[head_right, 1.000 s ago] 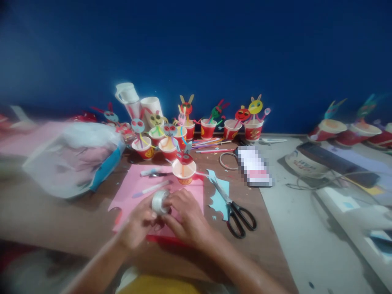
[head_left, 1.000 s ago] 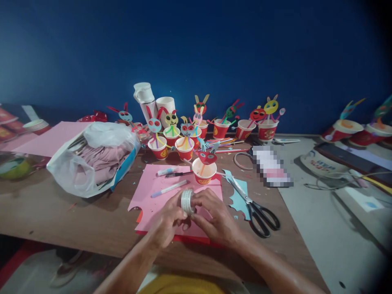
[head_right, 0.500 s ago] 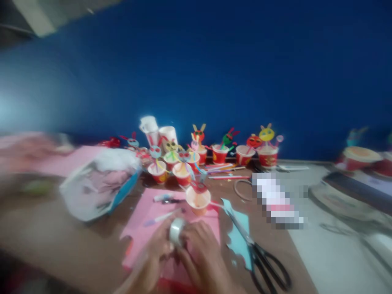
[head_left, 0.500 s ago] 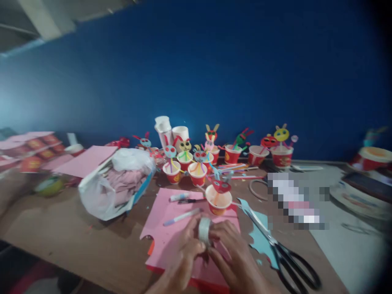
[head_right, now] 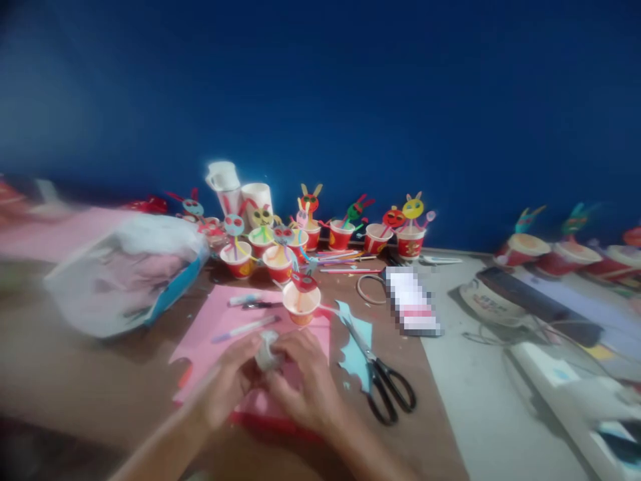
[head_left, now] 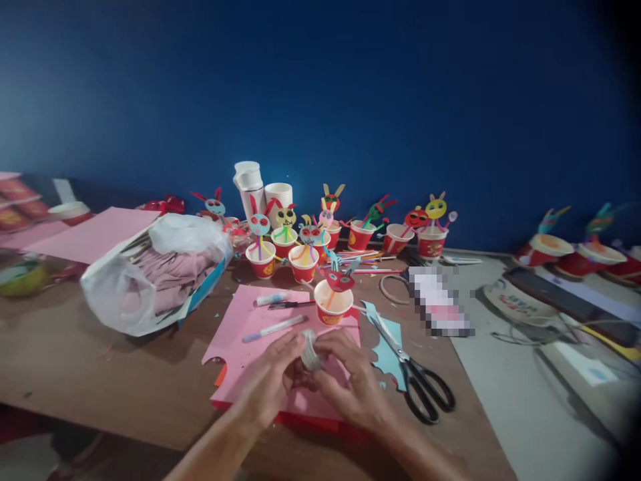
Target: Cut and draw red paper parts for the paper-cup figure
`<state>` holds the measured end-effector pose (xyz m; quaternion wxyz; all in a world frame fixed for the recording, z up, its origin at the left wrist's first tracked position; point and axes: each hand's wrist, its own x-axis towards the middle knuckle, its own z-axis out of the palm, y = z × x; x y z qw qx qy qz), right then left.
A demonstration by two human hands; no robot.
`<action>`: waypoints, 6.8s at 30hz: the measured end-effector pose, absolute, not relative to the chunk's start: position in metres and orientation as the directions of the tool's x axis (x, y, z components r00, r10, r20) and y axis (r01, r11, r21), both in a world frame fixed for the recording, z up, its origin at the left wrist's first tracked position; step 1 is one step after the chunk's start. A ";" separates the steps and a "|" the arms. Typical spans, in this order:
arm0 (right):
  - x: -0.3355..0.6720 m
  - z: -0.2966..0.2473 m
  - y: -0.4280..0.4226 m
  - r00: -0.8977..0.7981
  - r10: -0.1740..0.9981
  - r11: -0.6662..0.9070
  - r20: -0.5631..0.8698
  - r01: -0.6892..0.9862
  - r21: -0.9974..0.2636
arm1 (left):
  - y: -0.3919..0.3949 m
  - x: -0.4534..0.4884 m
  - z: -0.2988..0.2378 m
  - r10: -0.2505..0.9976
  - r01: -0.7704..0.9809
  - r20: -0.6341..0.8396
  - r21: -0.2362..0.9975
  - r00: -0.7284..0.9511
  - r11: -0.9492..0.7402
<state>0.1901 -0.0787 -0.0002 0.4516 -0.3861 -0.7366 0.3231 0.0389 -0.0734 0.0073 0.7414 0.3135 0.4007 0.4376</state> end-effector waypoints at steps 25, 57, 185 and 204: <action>0.191 0.005 -0.078 -0.176 0.975 0.148 0.135 0.059 -0.987 | -0.081 0.048 0.017 0.935 -0.239 -0.233 0.924 0.268 0.299; 0.199 0.001 -0.073 -0.340 0.904 0.267 0.258 -0.020 -0.963 | -0.078 0.035 0.021 0.770 -0.463 -0.435 0.621 0.466 0.632; 0.197 -0.003 -0.076 -0.476 0.854 0.067 0.212 -0.303 -0.951 | -0.083 0.033 0.008 0.851 -0.470 -0.146 0.780 0.505 0.413; 0.200 0.013 -0.075 -0.562 0.740 0.430 0.369 -0.027 -0.903 | -0.088 0.023 0.005 0.871 -0.293 -0.228 0.879 0.434 0.376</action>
